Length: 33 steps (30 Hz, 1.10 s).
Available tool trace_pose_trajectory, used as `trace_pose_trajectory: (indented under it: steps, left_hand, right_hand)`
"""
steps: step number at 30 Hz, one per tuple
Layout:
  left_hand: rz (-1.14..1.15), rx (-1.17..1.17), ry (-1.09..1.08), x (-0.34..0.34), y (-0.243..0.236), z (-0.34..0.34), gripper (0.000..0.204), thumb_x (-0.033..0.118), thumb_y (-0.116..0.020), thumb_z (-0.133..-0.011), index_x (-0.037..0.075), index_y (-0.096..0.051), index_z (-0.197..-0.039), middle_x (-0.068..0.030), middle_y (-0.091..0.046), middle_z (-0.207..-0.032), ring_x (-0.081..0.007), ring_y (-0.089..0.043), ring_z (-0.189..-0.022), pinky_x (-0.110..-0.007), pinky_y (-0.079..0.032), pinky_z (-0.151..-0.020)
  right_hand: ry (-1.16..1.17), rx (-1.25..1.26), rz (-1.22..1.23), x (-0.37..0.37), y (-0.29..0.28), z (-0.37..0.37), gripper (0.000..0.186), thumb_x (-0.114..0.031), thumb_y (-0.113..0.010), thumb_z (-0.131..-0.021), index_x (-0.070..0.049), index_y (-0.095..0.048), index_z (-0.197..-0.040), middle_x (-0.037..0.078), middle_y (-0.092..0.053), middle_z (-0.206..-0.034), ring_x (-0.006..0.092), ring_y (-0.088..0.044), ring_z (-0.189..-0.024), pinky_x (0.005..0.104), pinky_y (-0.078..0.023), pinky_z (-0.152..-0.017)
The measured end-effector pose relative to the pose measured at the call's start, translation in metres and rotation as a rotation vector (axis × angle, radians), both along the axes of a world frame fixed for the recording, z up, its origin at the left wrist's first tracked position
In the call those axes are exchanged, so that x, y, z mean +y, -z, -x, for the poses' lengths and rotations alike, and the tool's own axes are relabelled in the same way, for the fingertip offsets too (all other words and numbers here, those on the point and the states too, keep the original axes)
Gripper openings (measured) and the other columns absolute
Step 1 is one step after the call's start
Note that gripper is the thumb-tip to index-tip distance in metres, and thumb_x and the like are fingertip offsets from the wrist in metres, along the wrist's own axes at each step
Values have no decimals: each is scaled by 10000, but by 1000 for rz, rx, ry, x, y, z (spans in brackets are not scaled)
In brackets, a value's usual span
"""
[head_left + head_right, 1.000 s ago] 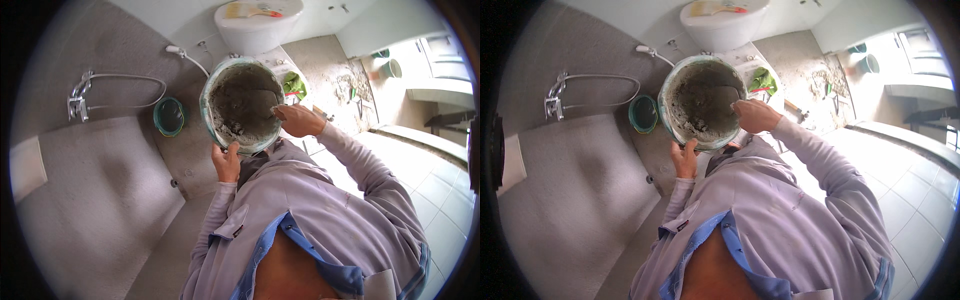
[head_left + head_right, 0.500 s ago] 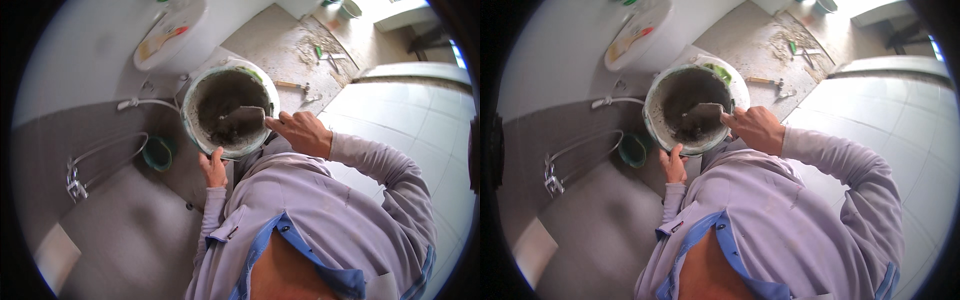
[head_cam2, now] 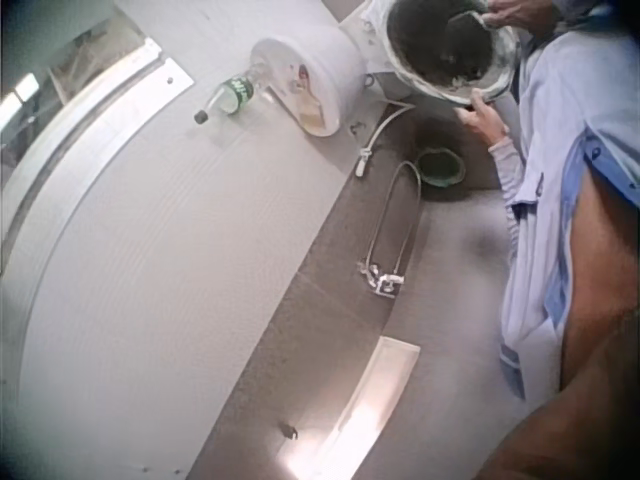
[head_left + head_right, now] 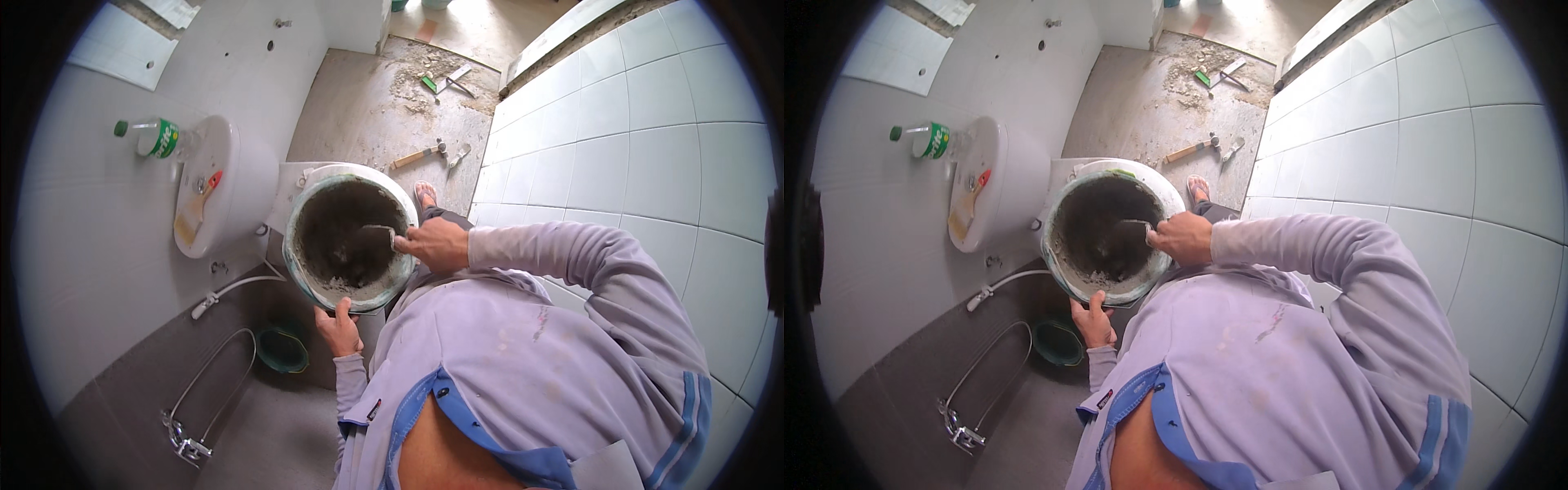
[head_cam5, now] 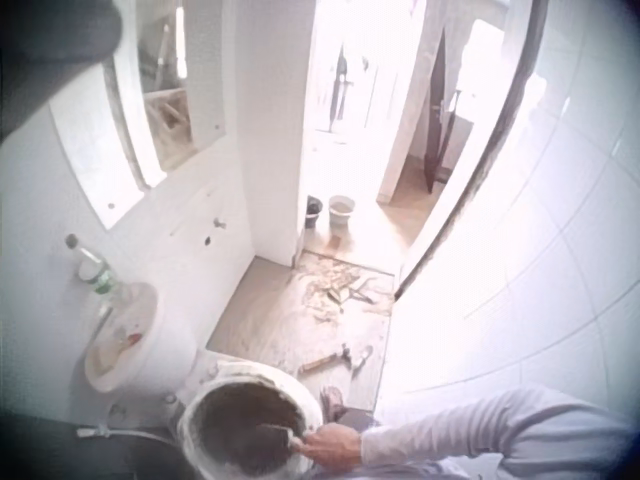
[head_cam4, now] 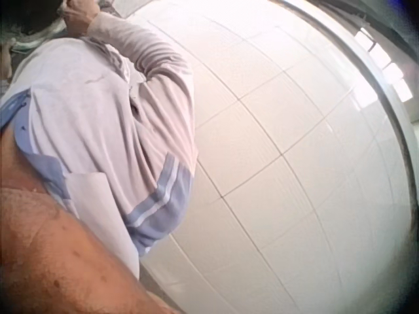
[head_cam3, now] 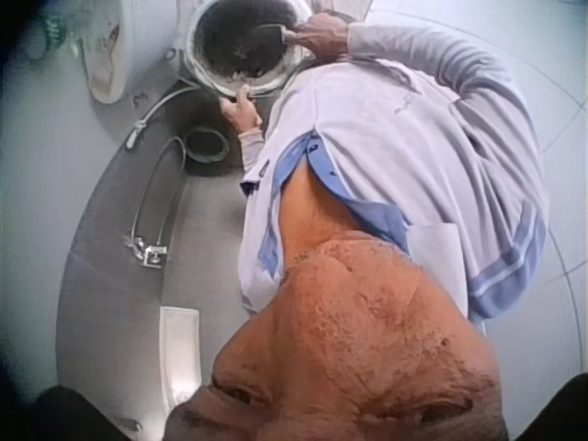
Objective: The person removes old tiles from a wall using a hammer and chisel, then applies cement to a new tile and secures it to the wall. The person uses a hammer to tap the tile into place.
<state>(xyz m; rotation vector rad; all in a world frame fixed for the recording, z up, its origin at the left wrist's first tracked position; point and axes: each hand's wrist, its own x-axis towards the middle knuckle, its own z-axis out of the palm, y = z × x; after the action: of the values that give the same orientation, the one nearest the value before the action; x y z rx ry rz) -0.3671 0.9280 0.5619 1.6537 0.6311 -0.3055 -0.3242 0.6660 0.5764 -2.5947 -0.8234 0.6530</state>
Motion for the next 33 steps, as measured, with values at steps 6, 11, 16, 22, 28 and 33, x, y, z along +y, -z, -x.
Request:
trace_pose_trajectory:
  steps: [6, 11, 16, 22, 28, 33]
  left_hand:
    - [-23, 46, 1, -35, 2, -30, 436, 117, -602, -768, 10, -504, -1179, -65, -613, -981, -130, -583, -707, -220, -468, -474]
    - [-28, 30, 55, -97, 10, -70, 457, 117, -597, -772, -10, -492, -1198, -78, -609, -1025, -144, -593, -772, -229, -480, -483]
    - [9, 142, -4, -156, 4, -144, 476, 99, -583, -782, 21, -466, -1236, -74, -582, -1069, -151, -588, -814, -243, -491, -498]
    - [144, 130, 122, -232, 11, -225, 487, 82, -591, -786, 81, -451, -1253, -50, -564, -1050, -151, -599, -850, -278, -547, -606]
    - [205, -10, 337, -311, 11, -318, 356, 55, -604, -778, 39, -524, -1125, -29, -589, -898, -101, -579, -716, -239, -530, -572]
    - [254, -40, 527, -367, 6, -383, 330, 29, -595, -793, 42, -520, -1114, -27, -594, -896, -98, -588, -735, -265, -552, -615]
  right_hand:
    - [-95, 39, 3, -38, 17, -47, 352, -99, -539, -768, 41, -536, -1091, 193, -631, -787, 330, -653, -743, 428, -521, -629]
    - [-54, 474, -35, -97, 44, -109, 266, -119, -504, -755, 31, -579, -961, 202, -639, -767, 370, -639, -755, 449, -514, -650]
    - [-117, 36, 62, -160, 28, -152, 158, -123, -548, -784, 12, -579, -859, 181, -638, -753, 322, -659, -750, 410, -524, -619]
    - [319, 58, 88, -264, -4, -206, 192, -70, -552, -743, 21, -534, -912, 181, -609, -736, 360, -644, -720, 430, -516, -587]
    - [526, 17, 5, -319, 22, -243, 213, -51, -545, -739, 20, -502, -935, 190, -599, -742, 374, -627, -678, 467, -490, -549]
    - [531, 21, 18, -344, -9, -243, 283, -72, -601, -717, -3, -499, -971, 166, -596, -806, 347, -637, -734, 452, -506, -582]
